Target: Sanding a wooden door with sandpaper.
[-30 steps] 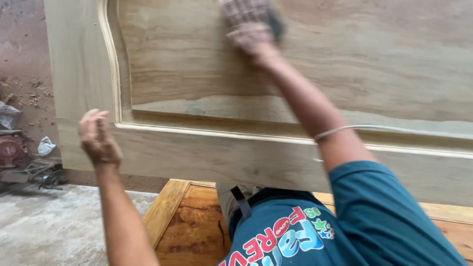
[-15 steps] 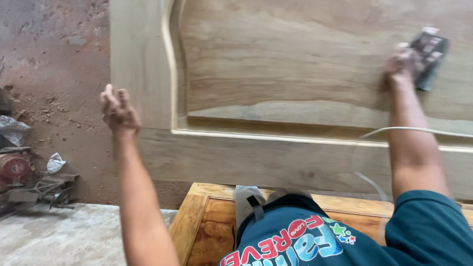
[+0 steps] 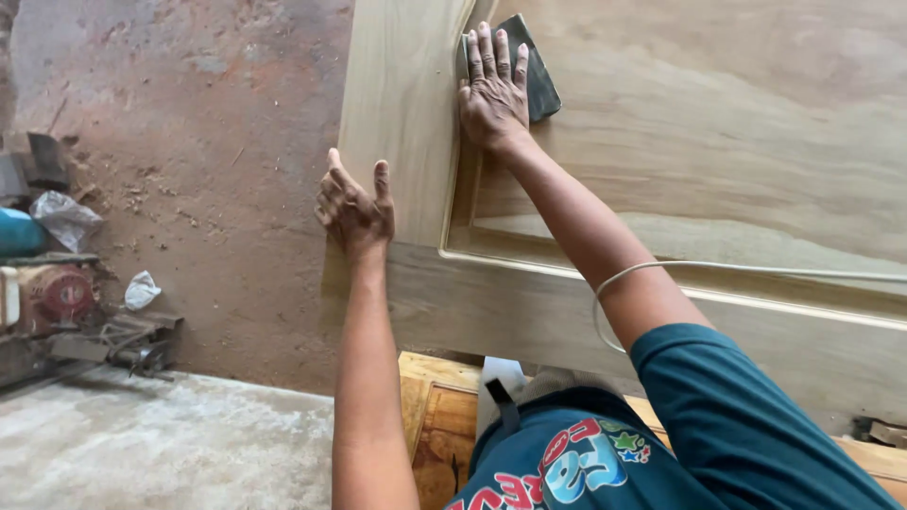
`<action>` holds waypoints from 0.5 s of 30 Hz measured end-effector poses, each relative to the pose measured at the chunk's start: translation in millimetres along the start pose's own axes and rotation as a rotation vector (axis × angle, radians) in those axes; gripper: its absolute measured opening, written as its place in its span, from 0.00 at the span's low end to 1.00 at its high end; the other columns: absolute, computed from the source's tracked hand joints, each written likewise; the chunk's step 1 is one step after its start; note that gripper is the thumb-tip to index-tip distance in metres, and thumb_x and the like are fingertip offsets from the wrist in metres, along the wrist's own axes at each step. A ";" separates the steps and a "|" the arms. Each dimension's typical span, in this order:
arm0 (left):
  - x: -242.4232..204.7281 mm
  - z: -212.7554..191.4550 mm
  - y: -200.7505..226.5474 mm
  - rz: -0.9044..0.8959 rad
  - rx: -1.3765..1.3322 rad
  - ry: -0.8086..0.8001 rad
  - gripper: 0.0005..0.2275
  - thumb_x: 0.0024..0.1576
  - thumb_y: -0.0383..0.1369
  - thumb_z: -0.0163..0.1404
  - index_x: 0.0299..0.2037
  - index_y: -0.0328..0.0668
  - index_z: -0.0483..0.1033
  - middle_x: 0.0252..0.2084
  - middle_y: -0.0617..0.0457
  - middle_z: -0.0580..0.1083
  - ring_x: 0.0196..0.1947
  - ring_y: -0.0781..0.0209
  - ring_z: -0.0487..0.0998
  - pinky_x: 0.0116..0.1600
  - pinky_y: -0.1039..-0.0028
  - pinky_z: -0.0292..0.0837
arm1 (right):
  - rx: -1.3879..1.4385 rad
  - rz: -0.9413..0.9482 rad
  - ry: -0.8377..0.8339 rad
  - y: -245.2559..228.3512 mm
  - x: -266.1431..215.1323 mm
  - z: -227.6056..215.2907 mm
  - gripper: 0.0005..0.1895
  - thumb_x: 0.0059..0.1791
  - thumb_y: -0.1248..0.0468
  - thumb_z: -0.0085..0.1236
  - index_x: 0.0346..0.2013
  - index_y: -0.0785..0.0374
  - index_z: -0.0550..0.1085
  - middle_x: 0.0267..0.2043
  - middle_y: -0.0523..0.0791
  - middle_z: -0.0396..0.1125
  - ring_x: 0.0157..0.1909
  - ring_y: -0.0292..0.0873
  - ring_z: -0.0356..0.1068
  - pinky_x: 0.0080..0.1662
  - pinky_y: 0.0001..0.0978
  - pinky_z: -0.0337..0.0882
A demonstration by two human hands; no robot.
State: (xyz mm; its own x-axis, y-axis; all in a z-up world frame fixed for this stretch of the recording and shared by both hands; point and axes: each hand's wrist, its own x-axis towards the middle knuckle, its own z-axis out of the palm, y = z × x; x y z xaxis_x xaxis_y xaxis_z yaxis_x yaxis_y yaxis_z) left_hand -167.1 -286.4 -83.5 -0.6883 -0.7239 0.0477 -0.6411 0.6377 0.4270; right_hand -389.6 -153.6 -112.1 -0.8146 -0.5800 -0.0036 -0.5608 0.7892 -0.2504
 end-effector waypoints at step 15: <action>0.0 -7.8 11.7 -0.009 -0.045 -0.036 0.42 0.64 0.63 0.12 0.71 0.29 0.51 0.67 0.26 0.65 0.64 0.28 0.69 0.63 0.44 0.68 | -0.620 0.478 -0.088 518.6 -106.8 -57.3 0.32 0.57 0.55 0.31 0.74 0.66 0.57 0.65 0.67 0.58 0.57 0.66 0.62 0.57 0.64 0.56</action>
State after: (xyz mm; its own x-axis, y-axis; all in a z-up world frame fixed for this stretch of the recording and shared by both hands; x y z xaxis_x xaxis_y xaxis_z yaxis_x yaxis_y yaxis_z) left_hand -172.0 -281.1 -71.4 -0.6949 -0.7190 0.0118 -0.6317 0.6182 0.4677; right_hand -601.9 329.2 -186.1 -0.9881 -0.1423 -0.0579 -0.1536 0.9107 0.3835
